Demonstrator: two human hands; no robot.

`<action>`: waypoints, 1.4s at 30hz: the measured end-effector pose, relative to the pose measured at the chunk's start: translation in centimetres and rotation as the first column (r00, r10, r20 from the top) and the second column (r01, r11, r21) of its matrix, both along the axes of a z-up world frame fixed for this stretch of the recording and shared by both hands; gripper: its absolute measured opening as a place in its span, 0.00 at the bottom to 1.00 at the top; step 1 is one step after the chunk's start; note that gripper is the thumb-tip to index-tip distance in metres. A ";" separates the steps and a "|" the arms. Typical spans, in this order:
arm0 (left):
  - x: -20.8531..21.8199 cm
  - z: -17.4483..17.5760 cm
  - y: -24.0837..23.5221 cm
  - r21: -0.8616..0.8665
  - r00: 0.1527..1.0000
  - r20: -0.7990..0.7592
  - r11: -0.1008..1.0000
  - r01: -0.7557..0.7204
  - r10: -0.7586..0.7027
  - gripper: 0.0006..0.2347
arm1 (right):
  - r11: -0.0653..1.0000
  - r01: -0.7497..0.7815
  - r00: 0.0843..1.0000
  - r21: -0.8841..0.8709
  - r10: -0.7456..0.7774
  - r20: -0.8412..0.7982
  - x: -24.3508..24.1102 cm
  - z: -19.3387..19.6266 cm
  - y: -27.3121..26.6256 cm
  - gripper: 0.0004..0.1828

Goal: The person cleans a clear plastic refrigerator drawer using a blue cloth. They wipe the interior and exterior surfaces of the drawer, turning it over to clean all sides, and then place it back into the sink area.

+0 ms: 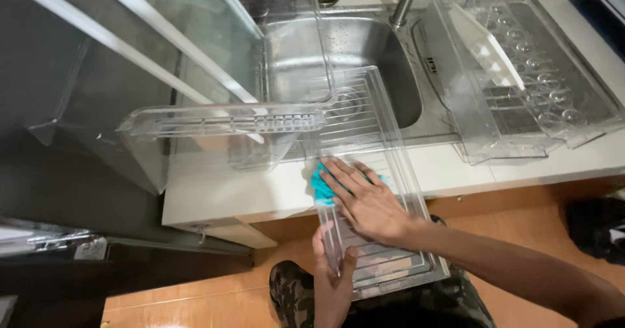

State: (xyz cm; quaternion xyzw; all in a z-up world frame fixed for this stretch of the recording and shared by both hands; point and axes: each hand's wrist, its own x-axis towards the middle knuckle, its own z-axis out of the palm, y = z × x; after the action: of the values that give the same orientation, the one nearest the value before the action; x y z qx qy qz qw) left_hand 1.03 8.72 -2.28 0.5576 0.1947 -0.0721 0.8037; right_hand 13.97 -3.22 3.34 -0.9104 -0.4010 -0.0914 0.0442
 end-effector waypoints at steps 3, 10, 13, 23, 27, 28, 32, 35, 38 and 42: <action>0.3 1.0 0.2 -0.005 0.998 -0.055 1.000 0.012 -0.012 0.28 | 0.996 0.056 0.997 -0.067 -0.051 0.062 2.2 -1.2 0.8 0.32; -0.1 1.8 0.6 0.040 0.999 0.016 0.998 0.047 -0.048 0.23 | 0.970 0.196 0.977 -0.143 -0.206 -0.063 8.4 -0.1 3.9 0.27; -0.1 3.1 0.9 0.014 0.997 -0.049 0.998 0.068 -0.067 0.25 | 0.926 0.268 0.932 -0.264 -0.319 -0.172 10.6 1.5 5.5 0.25; -0.1 3.4 0.8 -0.154 1.000 -0.007 0.988 0.011 -0.013 0.26 | 0.905 0.373 0.888 -0.206 -0.413 -0.203 16.4 2.2 7.2 0.46; -0.2 2.5 0.4 -0.188 0.999 0.021 0.982 -0.030 0.035 0.27 | 0.925 0.317 0.947 -0.209 -0.299 0.112 19.2 1.9 6.8 0.20; -0.3 2.0 0.3 -0.175 0.998 0.041 0.984 -0.037 0.045 0.25 | 0.936 0.292 0.940 -0.194 -0.245 0.236 19.7 1.6 6.6 0.14; -0.3 -1.4 0.0 -0.259 0.973 0.215 0.966 -0.022 0.080 0.27 | 0.987 0.147 0.923 -0.062 -0.114 0.368 22.1 1.8 5.3 0.17; -0.3 -2.7 0.4 -0.241 0.908 0.416 0.969 0.053 0.054 0.27 | 0.927 0.305 0.925 0.221 -0.233 -0.300 22.3 4.2 5.2 0.18; 0.0 -0.3 0.8 -0.053 0.965 0.260 0.998 0.042 -0.026 0.23 | 0.942 0.142 0.974 -0.304 -0.188 -0.127 22.1 6.3 4.5 0.18; 0.1 0.3 0.6 -0.128 0.980 0.187 0.990 -0.049 0.073 0.26 | 0.956 0.164 0.963 -0.242 -0.209 -0.172 22.1 6.0 2.5 0.13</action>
State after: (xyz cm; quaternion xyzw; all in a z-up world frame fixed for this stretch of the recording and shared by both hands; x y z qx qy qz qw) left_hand 1.09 9.28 -1.99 0.5050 0.1289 -0.0052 0.8534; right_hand 36.09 -0.76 9.35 -0.9480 -0.3143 0.0411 -0.0290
